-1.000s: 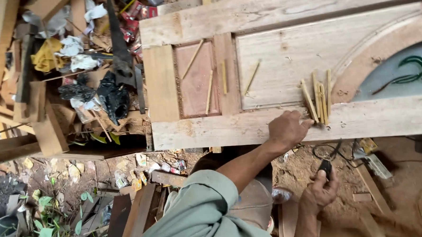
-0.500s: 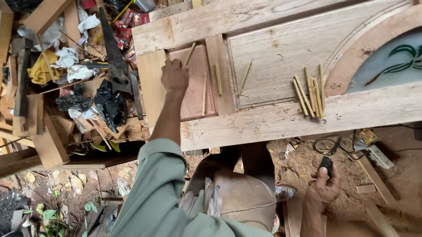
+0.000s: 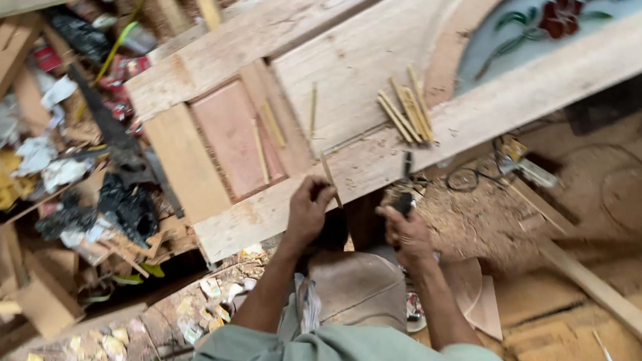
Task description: Shaping and shaving thin wooden sticks using a hand knife in a woodworking environment.
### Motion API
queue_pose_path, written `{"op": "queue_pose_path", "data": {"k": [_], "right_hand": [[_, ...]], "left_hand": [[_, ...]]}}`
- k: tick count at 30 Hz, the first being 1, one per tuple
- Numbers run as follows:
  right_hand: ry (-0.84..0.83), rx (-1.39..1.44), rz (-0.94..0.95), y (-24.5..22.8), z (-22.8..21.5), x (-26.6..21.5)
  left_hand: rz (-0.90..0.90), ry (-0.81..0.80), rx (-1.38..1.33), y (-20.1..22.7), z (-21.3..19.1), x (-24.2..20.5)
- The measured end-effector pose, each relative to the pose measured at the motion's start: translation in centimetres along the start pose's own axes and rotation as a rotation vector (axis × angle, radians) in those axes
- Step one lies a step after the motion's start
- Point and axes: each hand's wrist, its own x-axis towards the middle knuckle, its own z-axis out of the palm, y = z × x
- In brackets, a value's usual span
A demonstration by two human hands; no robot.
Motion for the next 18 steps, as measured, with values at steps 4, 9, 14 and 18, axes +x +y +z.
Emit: {"op": "queue_pose_path", "data": {"k": [4, 9, 14, 18], "right_hand": [[-0.057, 0.037, 0.050, -1.7, 3.2, -3.0], [-0.062, -0.061, -0.014, 2.4, 1.0, -2.8], [0.041, -0.163, -0.082, 2.1, -3.0, -2.8], [0.121, -0.205, -0.112, 1.6, -5.3, -2.7]], "left_hand": [[0.018, -0.063, -0.052, 2.9, 3.4, -3.6], [-0.086, 0.165, 0.381, 2.6, -2.3, 0.3], [-0.260, 0.491, 1.047, -2.9, -11.3, 6.4], [-0.340, 0.458, 1.178, -8.7, -14.3, 8.5]]}}
